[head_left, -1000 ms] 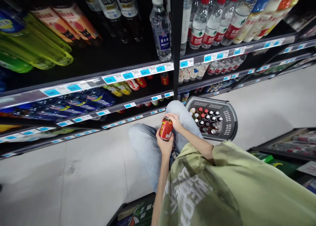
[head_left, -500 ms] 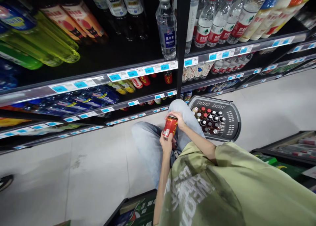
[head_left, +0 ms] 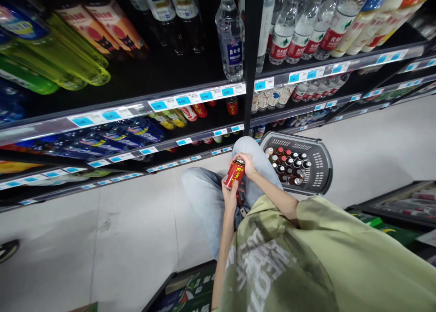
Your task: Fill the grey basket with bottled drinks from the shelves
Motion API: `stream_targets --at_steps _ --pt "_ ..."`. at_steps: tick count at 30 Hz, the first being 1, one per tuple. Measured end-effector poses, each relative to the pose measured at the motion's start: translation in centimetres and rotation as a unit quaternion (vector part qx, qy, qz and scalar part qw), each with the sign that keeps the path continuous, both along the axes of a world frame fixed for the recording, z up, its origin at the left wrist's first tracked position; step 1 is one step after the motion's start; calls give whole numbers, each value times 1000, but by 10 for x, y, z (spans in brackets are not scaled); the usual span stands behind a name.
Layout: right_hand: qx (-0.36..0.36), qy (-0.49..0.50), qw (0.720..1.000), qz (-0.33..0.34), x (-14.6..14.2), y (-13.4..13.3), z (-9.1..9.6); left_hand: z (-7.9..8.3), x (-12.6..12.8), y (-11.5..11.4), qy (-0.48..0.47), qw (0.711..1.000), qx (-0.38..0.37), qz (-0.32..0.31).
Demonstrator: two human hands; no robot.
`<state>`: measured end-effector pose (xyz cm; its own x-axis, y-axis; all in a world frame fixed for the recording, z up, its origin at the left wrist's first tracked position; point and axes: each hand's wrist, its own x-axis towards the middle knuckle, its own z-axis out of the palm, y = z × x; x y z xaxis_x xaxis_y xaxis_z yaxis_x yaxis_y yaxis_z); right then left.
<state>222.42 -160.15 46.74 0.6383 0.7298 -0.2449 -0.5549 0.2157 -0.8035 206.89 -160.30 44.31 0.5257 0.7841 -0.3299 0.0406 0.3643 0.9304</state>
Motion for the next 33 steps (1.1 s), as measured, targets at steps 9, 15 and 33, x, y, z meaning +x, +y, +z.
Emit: stream_targets --at_steps 9,15,33 --pt "-10 -17 1000 -2 -1 2 -1 8 0 3 57 981 186 25" --pt "-24 -66 998 -2 1 2 5 8 -3 5 61 986 154 27" --pt "-48 -247 959 128 5 -11 22 16 -3 4 27 997 -71 9"
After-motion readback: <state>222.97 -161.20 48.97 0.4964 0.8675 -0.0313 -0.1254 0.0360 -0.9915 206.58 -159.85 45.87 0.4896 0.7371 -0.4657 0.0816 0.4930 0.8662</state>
